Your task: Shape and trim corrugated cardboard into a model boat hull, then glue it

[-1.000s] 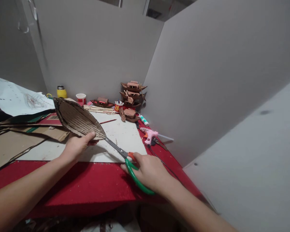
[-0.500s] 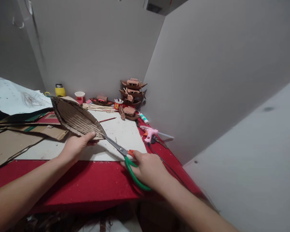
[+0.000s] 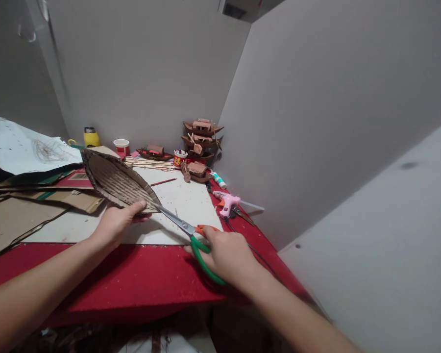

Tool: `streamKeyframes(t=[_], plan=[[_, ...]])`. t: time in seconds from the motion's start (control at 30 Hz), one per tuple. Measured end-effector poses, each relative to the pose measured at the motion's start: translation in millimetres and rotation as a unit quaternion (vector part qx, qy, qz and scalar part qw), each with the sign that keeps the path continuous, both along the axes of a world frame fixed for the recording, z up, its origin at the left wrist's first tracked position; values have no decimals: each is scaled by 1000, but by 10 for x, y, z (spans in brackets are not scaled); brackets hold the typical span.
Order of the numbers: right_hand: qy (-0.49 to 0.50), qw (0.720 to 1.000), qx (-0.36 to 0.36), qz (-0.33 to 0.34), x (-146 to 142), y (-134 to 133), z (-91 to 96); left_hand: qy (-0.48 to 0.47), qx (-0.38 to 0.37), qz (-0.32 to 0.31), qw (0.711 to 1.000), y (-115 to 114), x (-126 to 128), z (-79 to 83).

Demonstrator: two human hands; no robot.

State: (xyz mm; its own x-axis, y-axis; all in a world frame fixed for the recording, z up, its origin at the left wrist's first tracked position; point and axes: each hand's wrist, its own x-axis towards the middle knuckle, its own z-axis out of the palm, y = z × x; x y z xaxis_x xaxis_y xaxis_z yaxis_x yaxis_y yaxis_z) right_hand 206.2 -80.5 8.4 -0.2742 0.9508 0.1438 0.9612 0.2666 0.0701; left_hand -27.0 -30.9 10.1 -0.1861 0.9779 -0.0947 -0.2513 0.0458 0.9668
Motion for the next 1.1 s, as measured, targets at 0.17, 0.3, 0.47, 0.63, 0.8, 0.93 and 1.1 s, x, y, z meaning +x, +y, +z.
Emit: streamKeyframes(t=[0.17,0.3,0.47,0.63,0.8,0.93,1.1], plan=[[-3,1000,-11,-5,-31,10,5,0,2,-4,1000,-26,22,-7],[-9,1000,-17,-2,-75,36,16,5,-4,-7,1000,-52,33,7],[-5,1000,-20,-2,-120,50,50,-15,-5,-10,1000,-52,41,18],[18,999,-37,-14,-138,40,27,-39,-17,-8,999,-38,52,23],[49,998,-45,-15,-148,28,-18,-60,-32,-4,998,-45,68,28],[52,998,-38,-12,-129,40,-59,-73,-36,-6,997,-46,70,26],[42,998,-45,-20,-146,31,-66,-81,-34,-6,996,-47,74,32]])
